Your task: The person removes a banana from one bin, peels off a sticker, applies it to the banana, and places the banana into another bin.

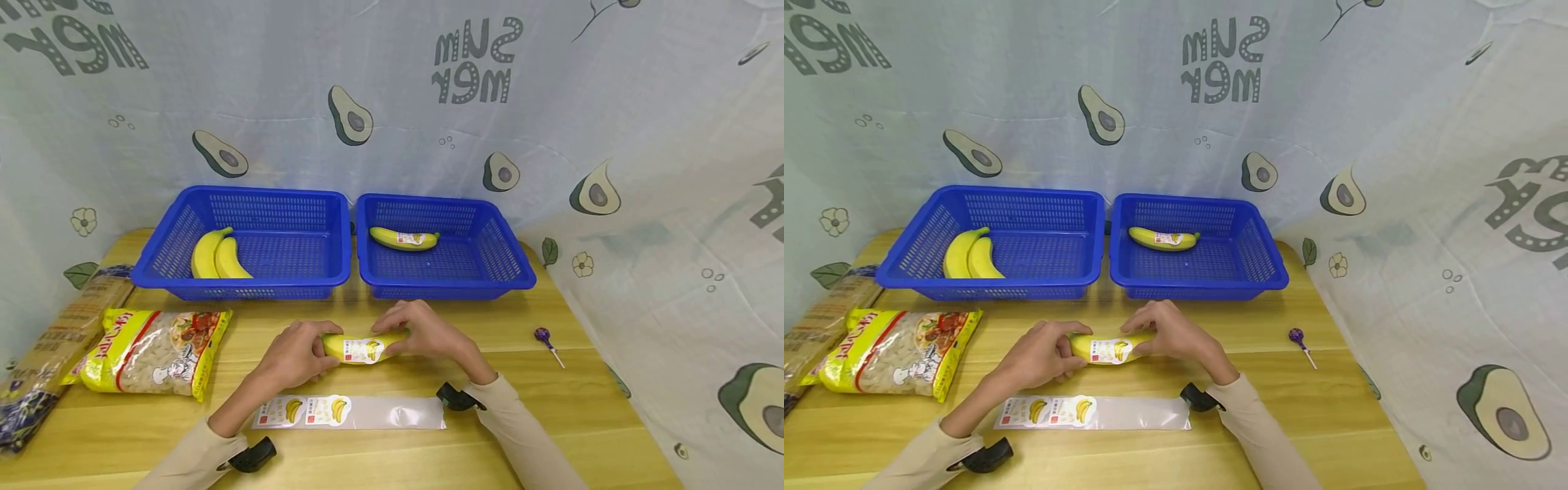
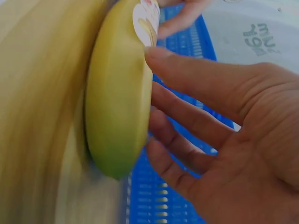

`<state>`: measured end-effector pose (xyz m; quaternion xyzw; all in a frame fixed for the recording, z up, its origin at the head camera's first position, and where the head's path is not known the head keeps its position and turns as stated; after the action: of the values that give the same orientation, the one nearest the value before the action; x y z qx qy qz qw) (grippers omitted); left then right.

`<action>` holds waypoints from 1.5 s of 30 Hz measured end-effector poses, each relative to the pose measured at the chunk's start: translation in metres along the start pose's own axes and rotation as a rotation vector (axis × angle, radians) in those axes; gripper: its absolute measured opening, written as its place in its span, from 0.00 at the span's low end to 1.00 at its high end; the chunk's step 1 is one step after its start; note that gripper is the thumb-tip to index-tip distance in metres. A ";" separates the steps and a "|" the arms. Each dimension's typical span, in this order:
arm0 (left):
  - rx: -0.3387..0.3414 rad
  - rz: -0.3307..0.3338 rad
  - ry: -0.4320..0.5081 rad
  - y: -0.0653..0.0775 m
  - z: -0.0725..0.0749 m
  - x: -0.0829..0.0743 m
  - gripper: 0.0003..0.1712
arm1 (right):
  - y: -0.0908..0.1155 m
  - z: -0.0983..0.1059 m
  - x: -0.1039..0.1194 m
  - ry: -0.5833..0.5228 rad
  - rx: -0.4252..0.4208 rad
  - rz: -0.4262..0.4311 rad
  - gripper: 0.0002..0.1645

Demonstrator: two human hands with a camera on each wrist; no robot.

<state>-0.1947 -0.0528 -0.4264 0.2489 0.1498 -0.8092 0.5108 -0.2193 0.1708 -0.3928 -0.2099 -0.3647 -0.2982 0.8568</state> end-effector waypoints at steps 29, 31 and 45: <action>-0.089 -0.153 0.101 0.018 0.032 -0.031 0.29 | 0.048 0.030 -0.024 -0.760 -0.303 -0.203 0.21; -0.102 -0.159 0.092 0.018 0.032 -0.034 0.29 | 0.051 0.032 -0.022 -0.759 -0.323 -0.212 0.19; -0.309 -0.118 0.300 0.025 0.044 -0.050 0.34 | 0.070 0.088 -0.003 -0.743 -0.439 -0.162 0.19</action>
<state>-0.1658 -0.0482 -0.3617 0.2761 0.3608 -0.7589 0.4665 -0.2181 0.2743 -0.3479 -0.4509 -0.5913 -0.3390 0.5763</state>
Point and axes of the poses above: each hand's wrist, its own y-axis away from the middle knuckle, its own z-axis out of the back of the hand, x = y × z, the point moved 5 cm from there along -y, towards the middle knuckle, and after that the axes turned 15 degrees about -y, right-handed, at the moved point
